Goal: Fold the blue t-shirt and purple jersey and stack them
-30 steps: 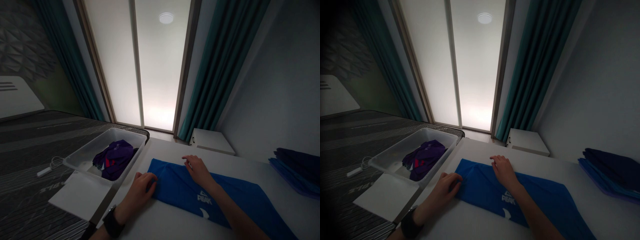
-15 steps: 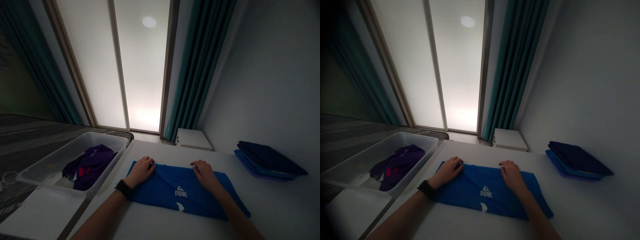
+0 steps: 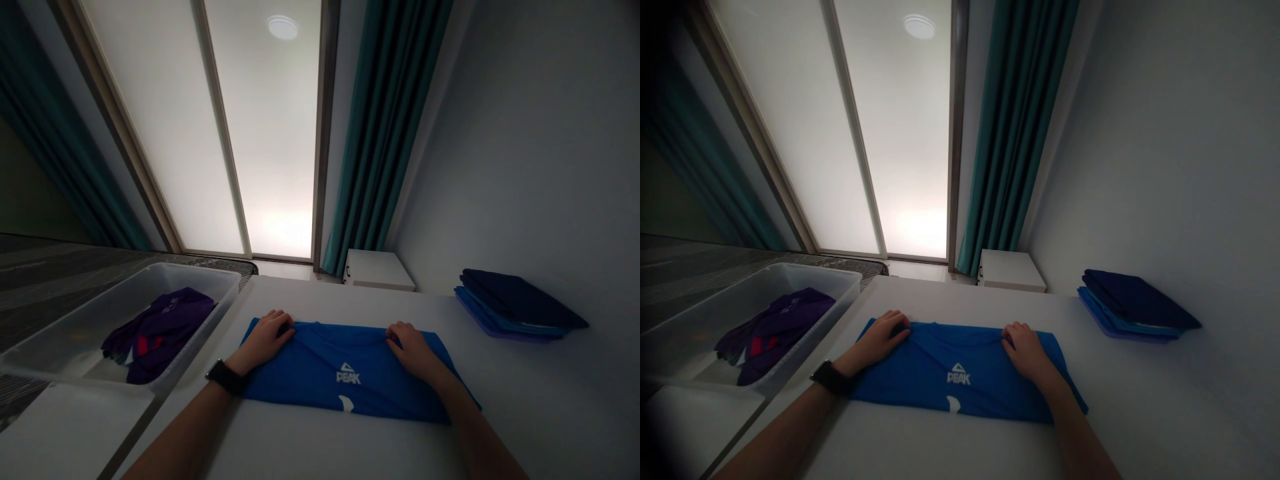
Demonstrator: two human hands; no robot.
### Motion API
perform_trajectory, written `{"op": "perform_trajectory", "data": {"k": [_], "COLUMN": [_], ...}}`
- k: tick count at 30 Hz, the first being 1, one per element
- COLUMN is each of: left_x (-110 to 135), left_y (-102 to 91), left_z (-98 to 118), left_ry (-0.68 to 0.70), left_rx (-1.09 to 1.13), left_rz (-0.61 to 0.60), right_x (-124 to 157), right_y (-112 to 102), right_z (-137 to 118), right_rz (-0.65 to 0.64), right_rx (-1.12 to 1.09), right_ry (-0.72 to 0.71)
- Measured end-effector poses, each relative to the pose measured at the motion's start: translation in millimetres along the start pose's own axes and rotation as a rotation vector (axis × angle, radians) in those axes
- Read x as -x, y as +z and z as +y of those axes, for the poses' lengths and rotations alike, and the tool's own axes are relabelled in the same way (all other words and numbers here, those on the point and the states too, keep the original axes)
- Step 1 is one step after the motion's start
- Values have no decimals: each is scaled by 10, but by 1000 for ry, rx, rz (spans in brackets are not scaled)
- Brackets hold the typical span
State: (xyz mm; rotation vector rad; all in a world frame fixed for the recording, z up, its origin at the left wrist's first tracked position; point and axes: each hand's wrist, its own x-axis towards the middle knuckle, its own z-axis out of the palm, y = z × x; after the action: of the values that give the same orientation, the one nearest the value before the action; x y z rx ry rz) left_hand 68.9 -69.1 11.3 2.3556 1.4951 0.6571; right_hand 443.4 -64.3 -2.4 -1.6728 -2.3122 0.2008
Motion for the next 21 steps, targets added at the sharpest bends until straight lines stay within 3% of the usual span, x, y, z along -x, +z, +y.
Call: {"op": "perform_trajectory", "data": {"k": [8, 16, 21], "left_x": [-12, -92, -69], "left_y": [44, 95, 43], "left_z": [-44, -50, -105], "left_ry": [-8, -55, -90], "left_rx": [17, -217, -78], "left_rz": [86, 25, 34], "right_x": [-51, -70, -36], "right_y": [-64, 81, 150], "right_z": [-67, -82, -46], "right_rz": [-14, 18, 86], "right_rx": [-8, 103, 104], "right_ry": [96, 101, 71]}}
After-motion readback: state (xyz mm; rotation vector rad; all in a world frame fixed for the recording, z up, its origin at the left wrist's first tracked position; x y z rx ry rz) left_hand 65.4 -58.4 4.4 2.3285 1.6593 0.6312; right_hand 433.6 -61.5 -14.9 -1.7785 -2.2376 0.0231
